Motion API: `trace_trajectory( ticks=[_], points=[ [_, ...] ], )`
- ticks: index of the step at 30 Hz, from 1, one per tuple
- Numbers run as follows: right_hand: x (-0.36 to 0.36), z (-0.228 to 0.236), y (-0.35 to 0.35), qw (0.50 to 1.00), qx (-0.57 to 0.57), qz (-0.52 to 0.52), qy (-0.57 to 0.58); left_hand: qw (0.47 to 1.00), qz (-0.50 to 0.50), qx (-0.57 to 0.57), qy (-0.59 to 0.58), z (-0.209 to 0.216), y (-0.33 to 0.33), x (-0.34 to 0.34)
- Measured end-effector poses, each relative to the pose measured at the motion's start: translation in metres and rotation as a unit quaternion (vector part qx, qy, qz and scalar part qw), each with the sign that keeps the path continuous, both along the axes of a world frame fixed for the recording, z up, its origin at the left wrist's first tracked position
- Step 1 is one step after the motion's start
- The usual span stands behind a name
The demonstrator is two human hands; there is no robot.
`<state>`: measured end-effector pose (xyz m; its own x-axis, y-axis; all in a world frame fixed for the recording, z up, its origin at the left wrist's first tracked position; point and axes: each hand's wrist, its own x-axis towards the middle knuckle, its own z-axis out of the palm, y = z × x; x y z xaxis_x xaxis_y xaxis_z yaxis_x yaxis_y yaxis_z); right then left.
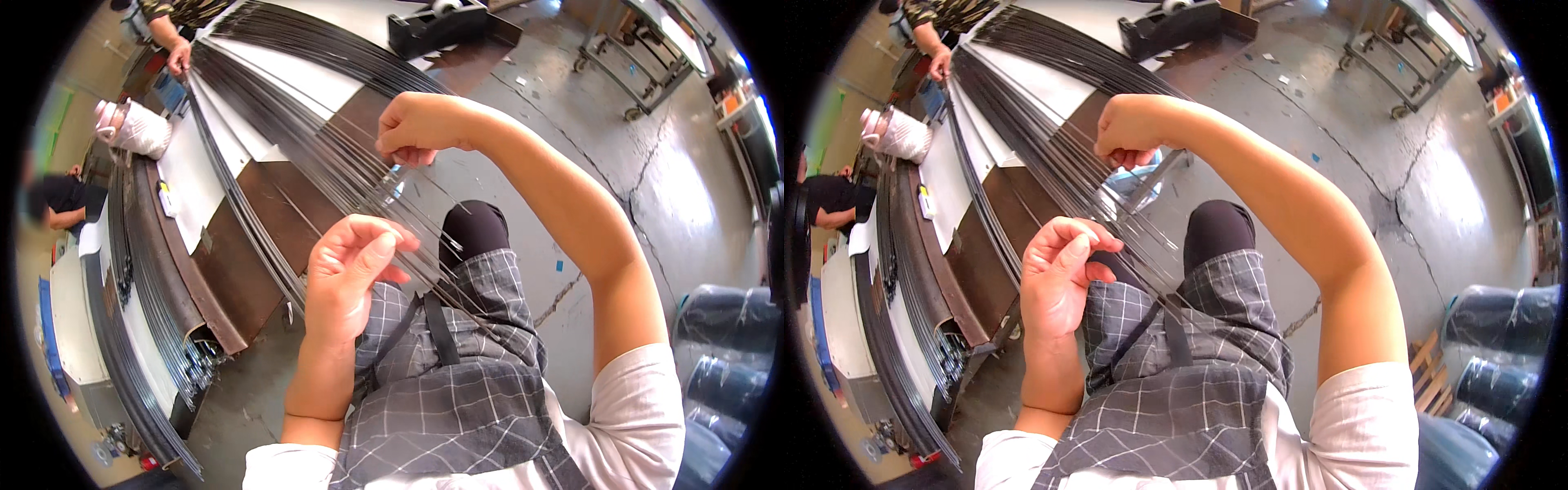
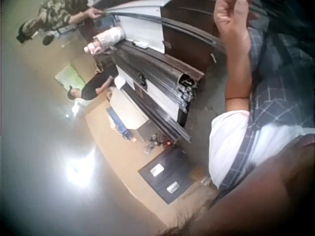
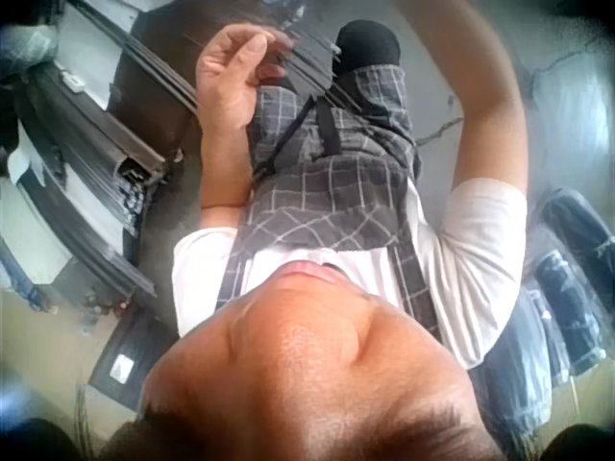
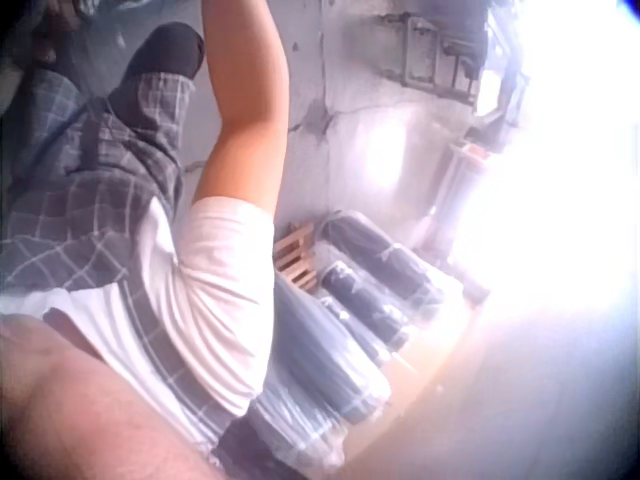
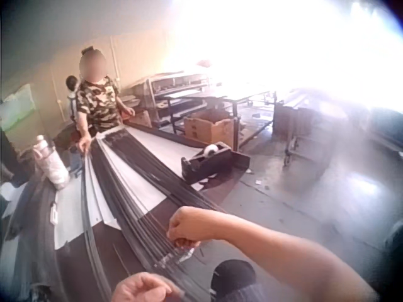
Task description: The person repeatedly picks up a bundle of thin metal rods, aligns them, and secures them with a plastic tie using a handheld dispenser. The person then places the secured bundle onto a table and repeats the process with a new set of rods.
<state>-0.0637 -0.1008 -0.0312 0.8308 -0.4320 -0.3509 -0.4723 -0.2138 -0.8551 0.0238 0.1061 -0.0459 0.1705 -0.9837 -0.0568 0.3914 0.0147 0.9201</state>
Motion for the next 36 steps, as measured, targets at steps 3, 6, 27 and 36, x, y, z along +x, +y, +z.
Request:
trace_trajectory(
  ticks=[3, 6, 27, 36],
  points=[
    [-0.012, 0.004, 0.008, 0.999, 0.033, 0.005, -0.004, 0.999, -0.031, 0.013, -0.004, 0.004, 0.008, -0.013],
    [-0.022, 0.003, 0.014, 0.998, 0.058, -0.004, -0.014, 0.997, -0.079, 0.006, -0.005, 0.013, 0.022, -0.014],
    [-0.028, -0.009, 0.021, 0.974, 0.187, -0.037, -0.121, 0.952, -0.206, 0.222, -0.04, 0.014, -0.044, -0.006],
    [-0.027, -0.01, 0.021, 0.974, 0.186, -0.044, -0.123, 0.954, -0.206, 0.218, -0.013, 0.007, -0.045, -0.006]
  ],
)
